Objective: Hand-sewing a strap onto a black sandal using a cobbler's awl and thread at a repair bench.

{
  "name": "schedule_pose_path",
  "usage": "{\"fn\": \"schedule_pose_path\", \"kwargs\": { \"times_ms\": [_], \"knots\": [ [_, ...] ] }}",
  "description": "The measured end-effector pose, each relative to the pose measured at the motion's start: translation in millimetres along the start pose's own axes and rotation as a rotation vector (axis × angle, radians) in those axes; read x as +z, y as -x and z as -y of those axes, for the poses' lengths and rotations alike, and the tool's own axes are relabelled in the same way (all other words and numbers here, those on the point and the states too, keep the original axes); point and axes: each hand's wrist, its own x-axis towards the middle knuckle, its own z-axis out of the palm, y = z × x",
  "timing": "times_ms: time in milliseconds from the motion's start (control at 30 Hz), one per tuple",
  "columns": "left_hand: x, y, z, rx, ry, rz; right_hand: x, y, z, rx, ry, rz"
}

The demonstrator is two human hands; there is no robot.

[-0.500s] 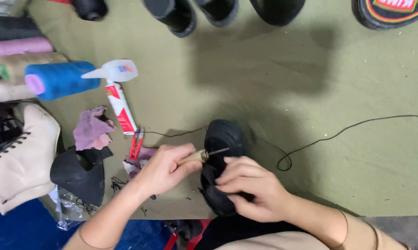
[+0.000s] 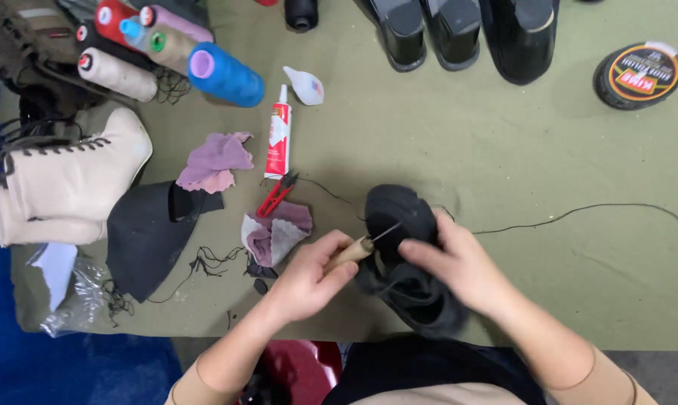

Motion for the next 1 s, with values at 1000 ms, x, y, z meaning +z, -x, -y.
{"fn": "schedule_pose_path", "kwargs": {
  "times_ms": [1000],
  "knots": [
    [48,-55,-5,0.042,-1.287,0.031,3,-6,-49,-0.647,0.681,-0.112]
  ]
}}
